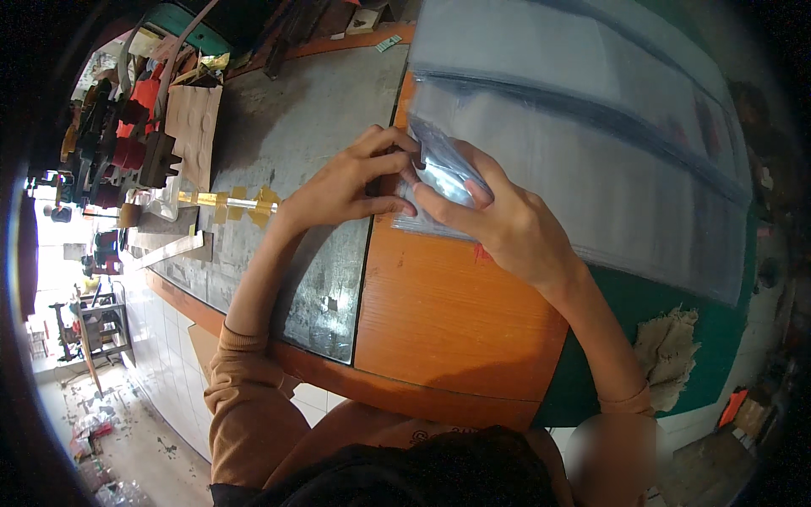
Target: The person aligns several long plastic sheets on a workbench and then uses a cloth to wipe down one of the sheets.
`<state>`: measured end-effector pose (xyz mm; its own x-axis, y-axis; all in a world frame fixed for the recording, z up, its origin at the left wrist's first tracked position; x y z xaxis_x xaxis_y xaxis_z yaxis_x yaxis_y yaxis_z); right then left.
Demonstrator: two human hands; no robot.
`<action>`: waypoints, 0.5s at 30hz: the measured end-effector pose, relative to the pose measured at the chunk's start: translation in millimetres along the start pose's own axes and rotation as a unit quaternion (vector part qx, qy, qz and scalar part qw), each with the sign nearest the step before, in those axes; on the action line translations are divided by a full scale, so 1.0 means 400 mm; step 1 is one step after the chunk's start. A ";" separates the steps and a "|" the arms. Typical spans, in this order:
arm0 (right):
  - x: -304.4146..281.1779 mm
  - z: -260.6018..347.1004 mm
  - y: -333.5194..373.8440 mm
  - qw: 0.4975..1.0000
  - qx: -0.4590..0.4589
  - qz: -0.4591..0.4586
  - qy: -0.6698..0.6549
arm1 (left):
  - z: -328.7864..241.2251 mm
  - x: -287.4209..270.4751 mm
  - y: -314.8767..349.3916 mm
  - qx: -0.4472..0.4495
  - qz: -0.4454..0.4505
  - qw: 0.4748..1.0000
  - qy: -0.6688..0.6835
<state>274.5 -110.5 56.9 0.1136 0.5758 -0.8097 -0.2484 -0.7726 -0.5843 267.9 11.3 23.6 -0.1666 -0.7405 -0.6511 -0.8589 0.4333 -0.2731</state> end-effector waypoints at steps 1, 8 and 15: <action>0.008 -0.001 0.006 1.000 0.005 0.013 -0.001 | 0.003 0.003 0.000 -0.010 0.006 1.000 -0.014; 0.012 -0.005 0.001 0.997 0.036 0.063 -0.027 | -0.023 -0.003 -0.011 -0.026 0.028 0.998 -0.043; 0.013 0.000 0.005 0.997 0.032 0.070 -0.022 | -0.086 0.013 -0.020 0.040 0.004 0.974 -0.223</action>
<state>274.4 -109.1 51.4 0.0312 0.4753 -0.8793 -0.3207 -0.8285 -0.4592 257.1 -13.7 46.9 0.0690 -0.4475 -0.8916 -0.8144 0.4909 -0.3094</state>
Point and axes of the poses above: each hand's wrist, its own y-axis away from the middle knuckle, its own x-axis out of the palm, z = x × y, the point moved 9 cm from there along -y, towards the middle knuckle, and after that the axes turned 12 degrees about y, right-handed, at the moved point
